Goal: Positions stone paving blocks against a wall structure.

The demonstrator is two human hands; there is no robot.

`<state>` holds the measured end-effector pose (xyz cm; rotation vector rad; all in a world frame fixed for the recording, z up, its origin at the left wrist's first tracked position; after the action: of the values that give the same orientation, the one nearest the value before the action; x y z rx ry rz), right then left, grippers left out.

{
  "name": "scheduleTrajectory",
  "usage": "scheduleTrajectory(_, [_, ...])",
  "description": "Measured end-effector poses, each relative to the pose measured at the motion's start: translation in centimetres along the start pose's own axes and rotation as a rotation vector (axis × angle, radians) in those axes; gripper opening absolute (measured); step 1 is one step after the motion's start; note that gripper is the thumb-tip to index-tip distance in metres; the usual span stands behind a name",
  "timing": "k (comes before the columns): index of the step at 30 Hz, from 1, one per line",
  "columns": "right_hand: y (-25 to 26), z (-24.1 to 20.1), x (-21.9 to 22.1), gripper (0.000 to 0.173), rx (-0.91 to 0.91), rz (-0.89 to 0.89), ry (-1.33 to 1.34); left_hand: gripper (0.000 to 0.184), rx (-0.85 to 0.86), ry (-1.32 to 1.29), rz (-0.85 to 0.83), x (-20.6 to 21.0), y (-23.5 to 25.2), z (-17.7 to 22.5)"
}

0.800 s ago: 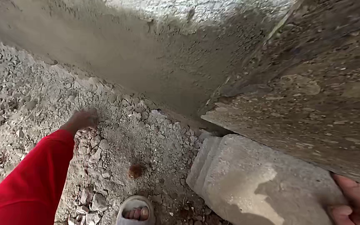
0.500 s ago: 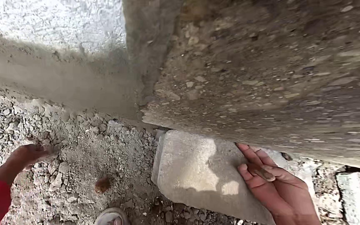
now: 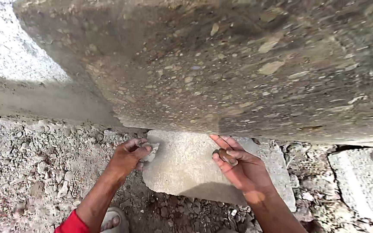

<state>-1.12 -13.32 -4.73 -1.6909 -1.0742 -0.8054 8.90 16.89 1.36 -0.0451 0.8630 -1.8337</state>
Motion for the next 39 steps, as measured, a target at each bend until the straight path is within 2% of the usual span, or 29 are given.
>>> scheduleTrajectory(2, [0.0, 0.0, 0.1, 0.037, -0.008, -0.006, 0.006, 0.033, 0.022, 0.068, 0.087, 2.5, 0.7, 0.6])
scheduleTrajectory(5, [-0.1, 0.0, 0.2, 0.041, -0.016, 0.050, -0.039, 0.041, 0.024, 0.160, 0.234, 4.1, 1.1, 0.9])
scheduleTrajectory(10, [-0.2, 0.1, 0.0, 0.042, -0.025, 0.091, -0.019, 0.047, 0.021, 0.231, 0.361, 6.3, 0.6, 1.7])
scheduleTrajectory(13, [-0.1, 0.0, -0.2, 0.042, -0.029, 0.089, -0.009, 0.049, 0.013, 0.285, 0.422, 7.0, 0.2, 2.1])
scheduleTrajectory(19, [0.0, 0.1, -0.4, 0.040, -0.021, 0.051, 0.032, 0.049, 0.103, 0.405, 0.534, 7.6, -1.1, 2.7])
scheduleTrajectory(29, [0.2, -0.2, 0.0, 0.039, -0.029, 0.008, 0.059, 0.048, 0.150, 0.360, 0.708, 9.0, -0.7, 2.8])
scheduleTrajectory(32, [0.4, -0.3, 0.0, 0.038, -0.056, 0.026, 0.074, 0.050, 0.154, 0.354, 0.716, 9.2, -0.5, 3.0])
scheduleTrajectory(35, [0.2, -0.3, 0.1, 0.033, -0.072, 0.124, 0.069, 0.049, 0.140, 0.323, 0.646, 8.6, -0.3, 2.8])
scheduleTrajectory(39, [0.7, 0.1, 0.8, 0.049, -0.058, 0.354, -0.009, 0.047, 0.110, 0.326, 0.476, 6.2, -0.6, 1.7])
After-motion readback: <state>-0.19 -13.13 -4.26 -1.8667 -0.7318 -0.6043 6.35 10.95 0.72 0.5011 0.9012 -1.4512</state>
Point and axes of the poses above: each hand's wrist, its own y-axis towards the middle knuckle, its own x-axis out of the palm, z = x × y, the point moved 6 cm from there along y, towards the middle knuckle, and after that the axes turned 13 degrees about y, right-handed, at the moved point
